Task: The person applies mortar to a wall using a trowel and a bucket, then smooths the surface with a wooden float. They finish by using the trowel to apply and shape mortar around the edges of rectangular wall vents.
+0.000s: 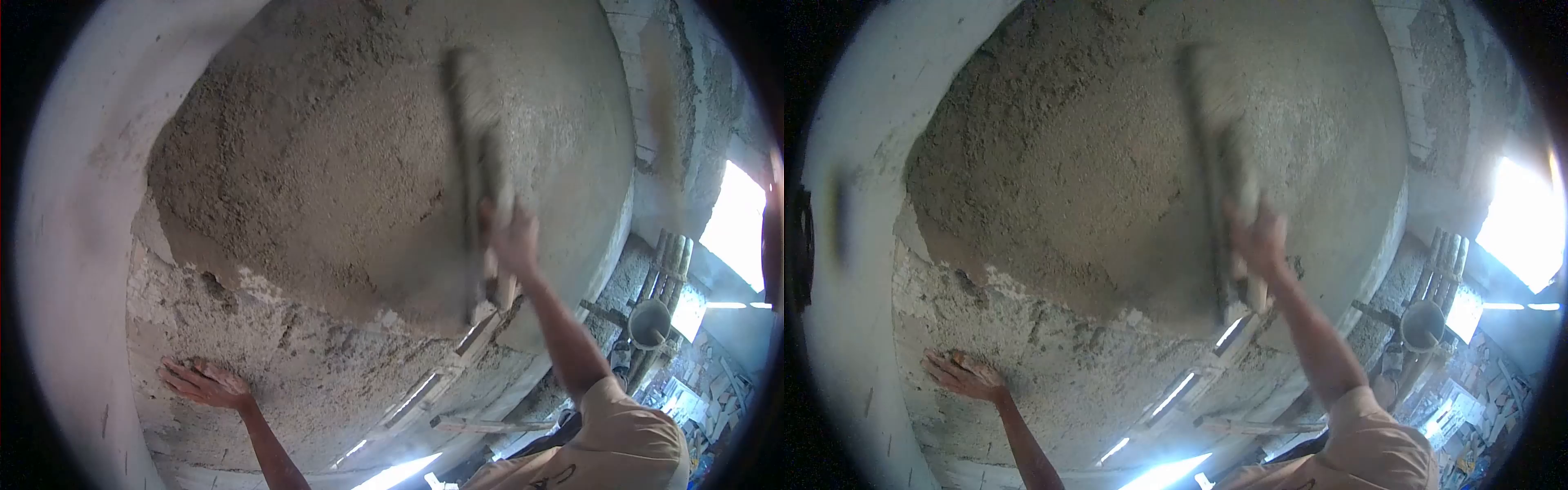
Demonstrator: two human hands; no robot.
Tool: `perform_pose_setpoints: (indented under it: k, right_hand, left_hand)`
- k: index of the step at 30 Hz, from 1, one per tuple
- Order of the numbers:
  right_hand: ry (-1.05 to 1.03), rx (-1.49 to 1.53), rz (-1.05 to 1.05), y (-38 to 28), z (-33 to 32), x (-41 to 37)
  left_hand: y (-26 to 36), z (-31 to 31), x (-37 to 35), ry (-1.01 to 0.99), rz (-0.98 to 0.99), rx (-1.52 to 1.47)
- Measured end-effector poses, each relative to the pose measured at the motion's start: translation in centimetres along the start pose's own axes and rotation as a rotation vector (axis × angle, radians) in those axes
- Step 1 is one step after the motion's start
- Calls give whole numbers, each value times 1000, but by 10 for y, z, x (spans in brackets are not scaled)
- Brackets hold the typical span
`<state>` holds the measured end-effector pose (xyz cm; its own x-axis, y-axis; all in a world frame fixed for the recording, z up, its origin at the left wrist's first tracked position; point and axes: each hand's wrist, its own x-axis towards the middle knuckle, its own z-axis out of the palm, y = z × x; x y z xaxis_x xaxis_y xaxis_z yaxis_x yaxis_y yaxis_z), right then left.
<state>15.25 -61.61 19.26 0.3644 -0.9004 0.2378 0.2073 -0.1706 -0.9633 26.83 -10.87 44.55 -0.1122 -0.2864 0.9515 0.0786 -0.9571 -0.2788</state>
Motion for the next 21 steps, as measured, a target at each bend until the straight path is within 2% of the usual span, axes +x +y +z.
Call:
perform_pose_setpoints:
  k: [1, 2, 5, 8, 11, 15, 18, 21]
  right_hand:
    - [13, 152, 32, -17, -13, 34]
    - [29, 167, 144, -30, -19, 71]
    - [26, 76, 17, -84, -50, 162]
    - [-1, 63, -80, -110, -47, 247]
    - [12, -29, -254, -156, -27, 219]
    - [-53, -100, -301, -176, -1, 135]
    - [-129, -56, -302, -176, 20, 84]
    - [-219, 9, -309, -171, 36, 38]
  left_hand:
    - [0, 1, -1, -10, -18, 1]
    - [0, -1, -1, -19, -36, 2]
    - [6, -5, 5, -18, -12, 26]
    - [3, 2, 1, -16, 27, 92]
    - [-4, 5, 0, -28, 24, 119]
    - [3, 0, 3, -35, 2, 43]
    - [-5, 3, 3, -33, 147, 121]
    - [-3, 1, 1, -64, 9, -2]
